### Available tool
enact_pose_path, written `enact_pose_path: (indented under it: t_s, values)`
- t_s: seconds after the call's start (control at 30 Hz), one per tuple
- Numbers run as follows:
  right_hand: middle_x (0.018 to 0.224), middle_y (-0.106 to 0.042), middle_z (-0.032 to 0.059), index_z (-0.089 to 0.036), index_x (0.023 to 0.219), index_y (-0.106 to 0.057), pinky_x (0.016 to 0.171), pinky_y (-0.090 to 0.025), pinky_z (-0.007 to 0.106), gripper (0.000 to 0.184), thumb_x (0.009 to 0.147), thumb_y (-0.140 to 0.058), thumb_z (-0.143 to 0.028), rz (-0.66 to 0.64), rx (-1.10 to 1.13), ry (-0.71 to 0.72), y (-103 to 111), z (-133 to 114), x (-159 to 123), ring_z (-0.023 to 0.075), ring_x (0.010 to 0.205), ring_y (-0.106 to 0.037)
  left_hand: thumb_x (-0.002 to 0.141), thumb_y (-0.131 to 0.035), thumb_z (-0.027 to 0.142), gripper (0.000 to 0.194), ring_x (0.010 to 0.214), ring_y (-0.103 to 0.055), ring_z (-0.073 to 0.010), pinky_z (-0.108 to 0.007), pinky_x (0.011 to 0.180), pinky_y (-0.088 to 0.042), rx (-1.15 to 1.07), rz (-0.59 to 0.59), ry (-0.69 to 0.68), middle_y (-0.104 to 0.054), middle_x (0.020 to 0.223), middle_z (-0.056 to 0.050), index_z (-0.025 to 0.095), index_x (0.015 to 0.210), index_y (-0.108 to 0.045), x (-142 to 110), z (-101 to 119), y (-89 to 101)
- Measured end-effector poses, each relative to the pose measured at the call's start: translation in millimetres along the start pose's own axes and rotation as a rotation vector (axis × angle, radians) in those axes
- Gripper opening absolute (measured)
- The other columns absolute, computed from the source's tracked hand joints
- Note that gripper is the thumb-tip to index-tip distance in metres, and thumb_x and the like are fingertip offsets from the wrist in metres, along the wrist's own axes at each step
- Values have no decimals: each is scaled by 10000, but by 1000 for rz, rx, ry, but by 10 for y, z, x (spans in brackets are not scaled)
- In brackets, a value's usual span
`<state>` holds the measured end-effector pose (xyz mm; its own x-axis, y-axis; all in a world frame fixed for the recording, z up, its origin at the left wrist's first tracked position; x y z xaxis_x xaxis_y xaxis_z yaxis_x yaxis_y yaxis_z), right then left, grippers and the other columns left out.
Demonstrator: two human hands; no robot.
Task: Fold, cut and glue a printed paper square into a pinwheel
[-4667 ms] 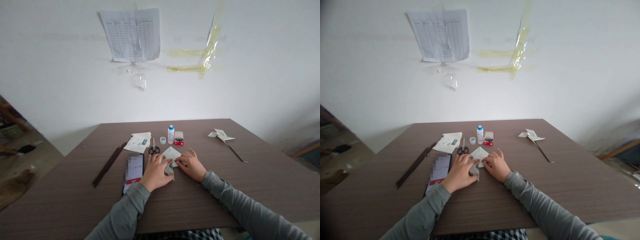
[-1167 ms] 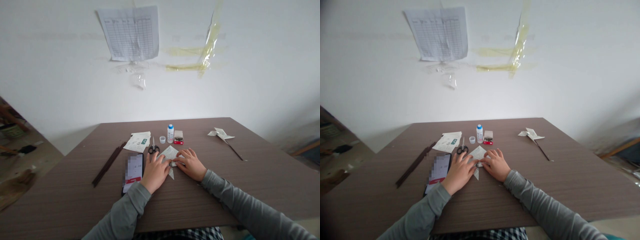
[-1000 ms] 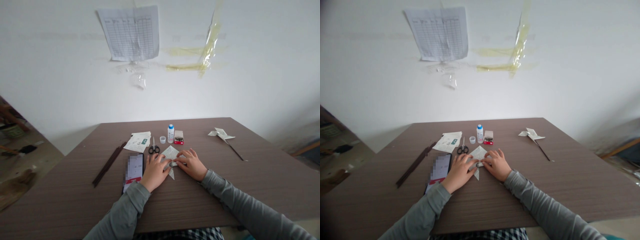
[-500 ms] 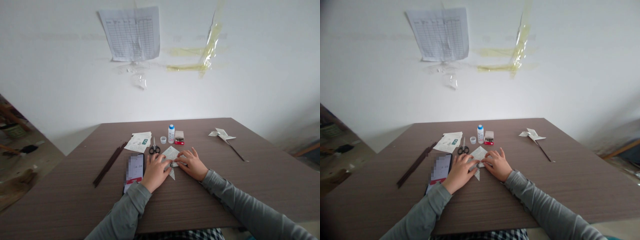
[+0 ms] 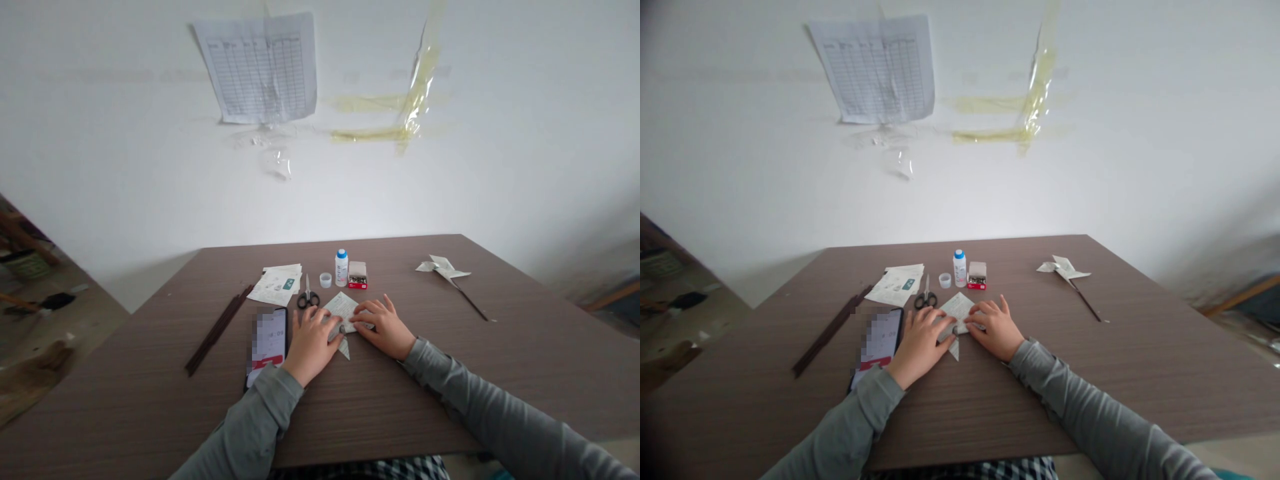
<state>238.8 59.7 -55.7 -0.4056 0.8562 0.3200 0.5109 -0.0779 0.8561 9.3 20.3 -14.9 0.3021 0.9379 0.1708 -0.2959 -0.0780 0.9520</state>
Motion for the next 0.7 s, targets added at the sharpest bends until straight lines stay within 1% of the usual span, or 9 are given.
enact_pose_path:
  t_s: [0.13,0.23,0.33,0.4,0.53,0.6,0.7]
  values:
    - [1403,-954,54,-425,1210,-1012,1524,-371,941,200,1156,-833,-354,-3,26,-13,14,-11,2,416,1396,-879,1190,-887,277,455,1680,-706,-469,-881,1509,-487,8,-20,-12,-884,1626,-108,433,1612,-951,-12,4,1]
    - [1404,-956,60,-408,1204,-1004,1524,-369,947,193,1151,-830,-342,-1,28,-13,26,-36,-1,424,1398,-883,1231,-815,289,448,1685,-679,-480,-931,1497,-458,9,-47,-27,-853,1660,-123,461,1623,-949,-23,6,-7]
    - [1384,-959,80,-383,1197,-996,1501,-395,966,179,1149,-825,-359,15,29,6,36,-51,-8,429,1368,-883,1253,-776,297,438,1686,-659,-498,-976,1482,-429,9,-57,-35,-830,1682,-139,465,1615,-956,-24,13,-6]
    - [1367,-957,81,-382,1196,-991,1492,-425,944,176,1148,-823,-363,29,27,22,42,-57,-14,422,1347,-880,1257,-768,292,439,1709,-639,-505,-993,1481,-410,16,-61,-41,-826,1688,-141,458,1619,-953,-19,21,1]
    - [1347,-949,47,-429,1179,-986,1493,-460,882,171,1134,-844,-346,35,2,11,43,-60,-14,414,1321,-887,1255,-783,289,436,1753,-617,-506,-1004,1484,-396,40,-75,-45,-817,1710,-131,462,1621,-947,-4,32,27]
    - [1360,-947,48,-424,1184,-991,1497,-451,897,169,1133,-849,-348,22,-1,-4,36,-60,-11,422,1334,-890,1248,-804,297,434,1765,-611,-513,-1014,1472,-405,36,-84,-39,-810,1723,-131,469,1621,-946,0,31,37]
    - [1393,-945,70,-391,1208,-996,1499,-416,947,171,1148,-839,-359,3,21,-11,21,-54,-8,434,1379,-882,1235,-826,297,435,1779,-601,-524,-1022,1463,-411,13,-92,-19,-791,1764,-136,462,1619,-948,0,23,35]
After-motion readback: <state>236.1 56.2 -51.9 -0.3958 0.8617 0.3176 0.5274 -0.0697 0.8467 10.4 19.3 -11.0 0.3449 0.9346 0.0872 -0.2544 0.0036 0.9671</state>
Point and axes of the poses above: each hand's wrist, its own x-axis towards the middle knuckle, its own y-axis out of the back of the hand, z = x × y, the point moved 4 cm from there along x, towards the middle knuckle
